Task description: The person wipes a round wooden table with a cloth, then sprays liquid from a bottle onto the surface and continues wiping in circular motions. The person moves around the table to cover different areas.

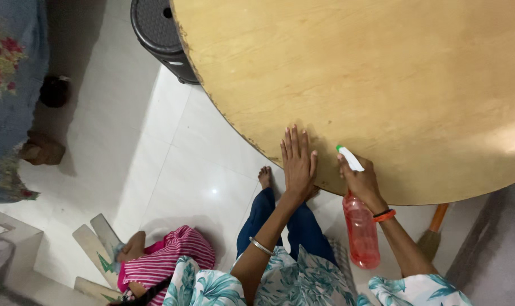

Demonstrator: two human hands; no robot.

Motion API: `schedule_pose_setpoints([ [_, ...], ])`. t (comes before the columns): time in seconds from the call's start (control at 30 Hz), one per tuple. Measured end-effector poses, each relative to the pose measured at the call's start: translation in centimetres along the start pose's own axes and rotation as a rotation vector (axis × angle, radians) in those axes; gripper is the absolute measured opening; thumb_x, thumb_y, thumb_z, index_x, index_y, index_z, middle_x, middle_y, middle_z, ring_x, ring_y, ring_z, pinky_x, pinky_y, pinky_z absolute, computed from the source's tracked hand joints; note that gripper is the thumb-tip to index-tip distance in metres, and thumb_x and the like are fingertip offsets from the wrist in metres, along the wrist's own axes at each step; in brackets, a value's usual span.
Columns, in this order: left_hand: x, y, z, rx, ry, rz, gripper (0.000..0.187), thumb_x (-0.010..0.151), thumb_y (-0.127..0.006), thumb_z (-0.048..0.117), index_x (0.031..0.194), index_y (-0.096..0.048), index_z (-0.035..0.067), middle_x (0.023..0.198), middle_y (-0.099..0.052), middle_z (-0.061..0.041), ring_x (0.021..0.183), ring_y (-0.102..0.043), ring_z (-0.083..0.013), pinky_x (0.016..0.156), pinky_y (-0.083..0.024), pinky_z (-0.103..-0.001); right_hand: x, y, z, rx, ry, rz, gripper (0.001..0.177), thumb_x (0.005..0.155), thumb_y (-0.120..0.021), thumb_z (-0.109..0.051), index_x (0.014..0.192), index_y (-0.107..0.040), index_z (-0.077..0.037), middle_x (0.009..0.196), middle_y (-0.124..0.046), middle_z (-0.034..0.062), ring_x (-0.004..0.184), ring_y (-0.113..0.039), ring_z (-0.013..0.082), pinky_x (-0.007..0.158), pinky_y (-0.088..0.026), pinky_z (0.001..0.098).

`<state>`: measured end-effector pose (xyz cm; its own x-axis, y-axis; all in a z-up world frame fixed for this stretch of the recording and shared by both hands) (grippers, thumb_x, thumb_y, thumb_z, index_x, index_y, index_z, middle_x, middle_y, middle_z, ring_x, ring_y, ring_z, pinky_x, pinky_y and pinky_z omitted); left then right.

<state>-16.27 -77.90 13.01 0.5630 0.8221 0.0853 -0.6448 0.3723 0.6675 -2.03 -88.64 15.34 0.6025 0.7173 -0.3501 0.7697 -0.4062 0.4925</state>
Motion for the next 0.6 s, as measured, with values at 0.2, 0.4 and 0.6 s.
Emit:
schedule_pose_setpoints([
  [0.2, -0.2, -2.1, 4.0, -0.033, -0.034, -0.022, 0.056, 0.109, -0.043, 0.027, 0.156, -0.038, -0.003, 0.171, -0.020, -0.023, 0.161, -0.012, -0.0412, 0.130, -0.011, -0.056, -0.5, 5.0, 5.8, 0.239, -0.224, -0.089, 0.041, 0.100, -0.064, -0.036, 0.112, -0.069, 0.002, 0.080, -0.066, 0.0030, 0.070, -0.065, 0.0120, 0.056, -0.057, 0.0309],
  [0.4, -0.8, -6.7, 7.3, -0.072, -0.091, -0.029, 0.054, 0.109, -0.043, 0.029, 0.154, -0.042, -0.001, 0.170, -0.024, -0.024, 0.161, -0.014, -0.0423, 0.129, -0.013, -0.057, -1.6, 10.4, 7.1, 0.223, -0.217, -0.036, 0.056, 0.101, -0.058, -0.043, 0.142, -0.057, -0.004, 0.094, -0.068, 0.0070, 0.088, -0.065, 0.0147, 0.057, -0.054, 0.0287],
  [0.6, -1.5, -10.7, 8.9, -0.022, -0.154, -0.073, 0.058, 0.109, -0.042, 0.030, 0.158, -0.037, -0.002, 0.169, -0.025, -0.023, 0.161, -0.015, -0.0407, 0.130, -0.013, -0.056, -0.6, 11.2, 7.2, 0.194, -0.160, 0.016, 0.061, 0.101, -0.058, -0.041, 0.149, -0.053, -0.005, 0.110, -0.074, 0.0060, 0.102, -0.067, 0.0115, 0.068, -0.053, 0.0292],
])
Point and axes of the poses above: each hand's wrist, its own x-axis towards the middle knuckle, its own y-axis out of the back of the hand, z = x × y, the point moved 6 cm from there along x, towards the middle knuckle
